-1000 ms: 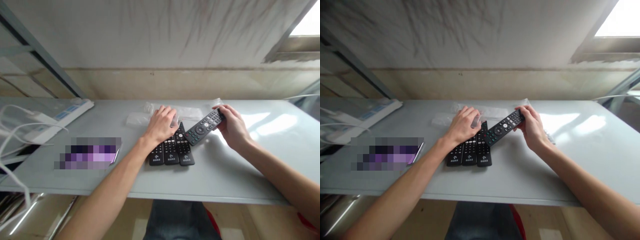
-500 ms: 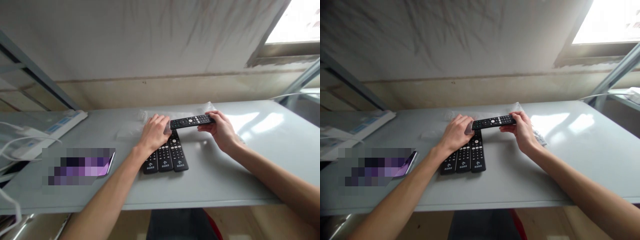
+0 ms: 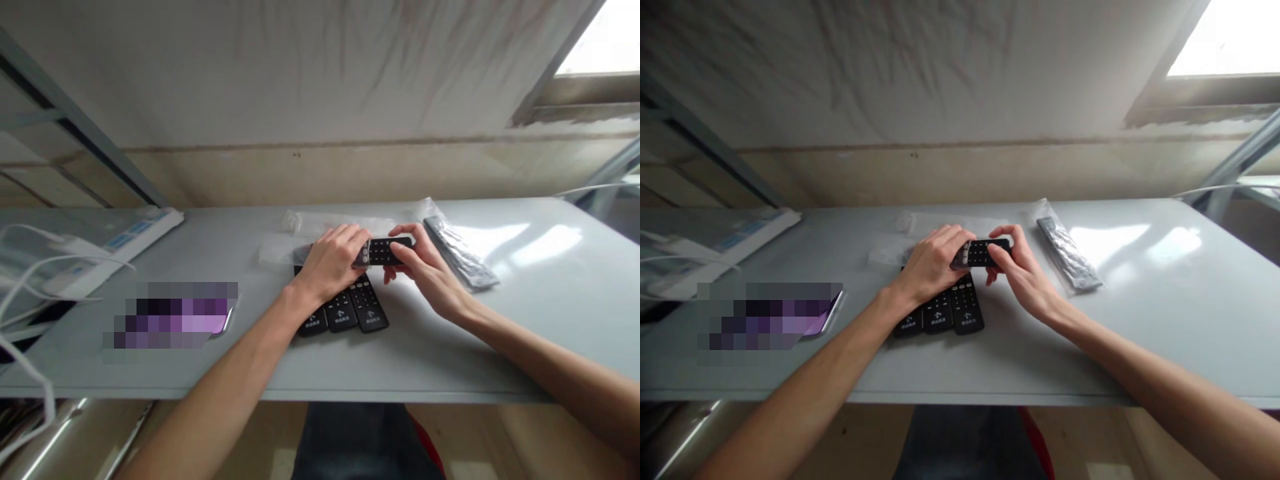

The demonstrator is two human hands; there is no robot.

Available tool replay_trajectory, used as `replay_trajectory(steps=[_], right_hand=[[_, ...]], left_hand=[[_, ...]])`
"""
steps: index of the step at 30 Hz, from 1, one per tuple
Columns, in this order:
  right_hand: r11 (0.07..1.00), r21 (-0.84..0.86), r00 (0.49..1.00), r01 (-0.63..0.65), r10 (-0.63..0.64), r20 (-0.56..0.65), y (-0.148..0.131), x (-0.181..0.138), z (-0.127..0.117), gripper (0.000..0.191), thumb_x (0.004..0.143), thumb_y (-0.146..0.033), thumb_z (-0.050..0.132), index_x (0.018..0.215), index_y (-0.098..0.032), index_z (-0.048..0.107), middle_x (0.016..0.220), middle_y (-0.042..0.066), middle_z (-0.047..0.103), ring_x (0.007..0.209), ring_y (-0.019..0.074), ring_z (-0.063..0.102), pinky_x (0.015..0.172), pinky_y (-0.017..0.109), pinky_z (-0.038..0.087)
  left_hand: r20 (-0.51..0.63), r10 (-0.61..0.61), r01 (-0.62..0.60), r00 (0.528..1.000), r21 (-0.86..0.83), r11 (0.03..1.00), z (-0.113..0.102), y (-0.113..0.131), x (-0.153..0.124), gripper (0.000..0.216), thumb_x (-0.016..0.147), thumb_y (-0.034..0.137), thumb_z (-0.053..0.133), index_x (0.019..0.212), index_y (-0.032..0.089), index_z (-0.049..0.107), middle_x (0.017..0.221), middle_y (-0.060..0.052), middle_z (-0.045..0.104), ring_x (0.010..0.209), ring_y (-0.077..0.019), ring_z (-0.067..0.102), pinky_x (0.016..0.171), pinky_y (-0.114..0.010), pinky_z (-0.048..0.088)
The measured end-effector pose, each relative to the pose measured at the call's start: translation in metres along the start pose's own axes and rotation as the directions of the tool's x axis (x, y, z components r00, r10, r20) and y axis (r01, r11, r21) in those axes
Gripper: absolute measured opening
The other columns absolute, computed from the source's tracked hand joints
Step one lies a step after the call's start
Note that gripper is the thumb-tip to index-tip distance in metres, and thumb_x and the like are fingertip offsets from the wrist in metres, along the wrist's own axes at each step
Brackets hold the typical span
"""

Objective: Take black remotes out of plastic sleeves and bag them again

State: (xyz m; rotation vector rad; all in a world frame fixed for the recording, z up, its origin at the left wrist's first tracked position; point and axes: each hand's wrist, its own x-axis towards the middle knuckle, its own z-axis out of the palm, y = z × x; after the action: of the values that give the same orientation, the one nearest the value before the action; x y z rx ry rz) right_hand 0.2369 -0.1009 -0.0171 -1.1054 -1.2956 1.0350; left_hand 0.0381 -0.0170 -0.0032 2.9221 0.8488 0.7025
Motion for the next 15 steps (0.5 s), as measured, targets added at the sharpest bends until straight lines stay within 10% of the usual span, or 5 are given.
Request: replay_trajectory(steps=[7, 15], right_hand=[[0.991, 0.034, 0.928, 0.128, -0.107, -0.358, 0.000, 0.014, -0.016, 0.045, 0.093, -0.050, 0.079, 0.105, -0.031, 0.040, 0.074, -0.007, 0.065, 0.047, 0.0122, 0.056, 0.039, 0.025, 0.044], [0.993, -0.107, 0.994, 0.054, -0.063, -0.084, -0.009, 0.000, 0.003, 0.034, 0.102, -0.059, 0.065, 0.102, -0.029, 0.048, 0.066, -0.006, 0.064, 0.051, 0.0126, 0.058, 0.050, 0.028, 0.049]], left_hand=[[-0.052, -0.131, 0.132, 0.990, 0.029, 0.991, -0.002, -0.017, -0.004, 0.036, 0.095, 0.021, 0.070, 0.129, 0.018, 0.062, 0.124, -0.009, 0.072, 0.115, -0.0277, 0.067, 0.101, -0.042, 0.053], [0.011, -0.143, 0.143, 0.990, 0.041, 0.989, -0.009, -0.003, -0.002, 0.012, 0.097, 0.019, 0.061, 0.107, 0.018, 0.068, 0.104, -0.008, 0.073, 0.092, -0.0228, 0.070, 0.075, -0.033, 0.052]])
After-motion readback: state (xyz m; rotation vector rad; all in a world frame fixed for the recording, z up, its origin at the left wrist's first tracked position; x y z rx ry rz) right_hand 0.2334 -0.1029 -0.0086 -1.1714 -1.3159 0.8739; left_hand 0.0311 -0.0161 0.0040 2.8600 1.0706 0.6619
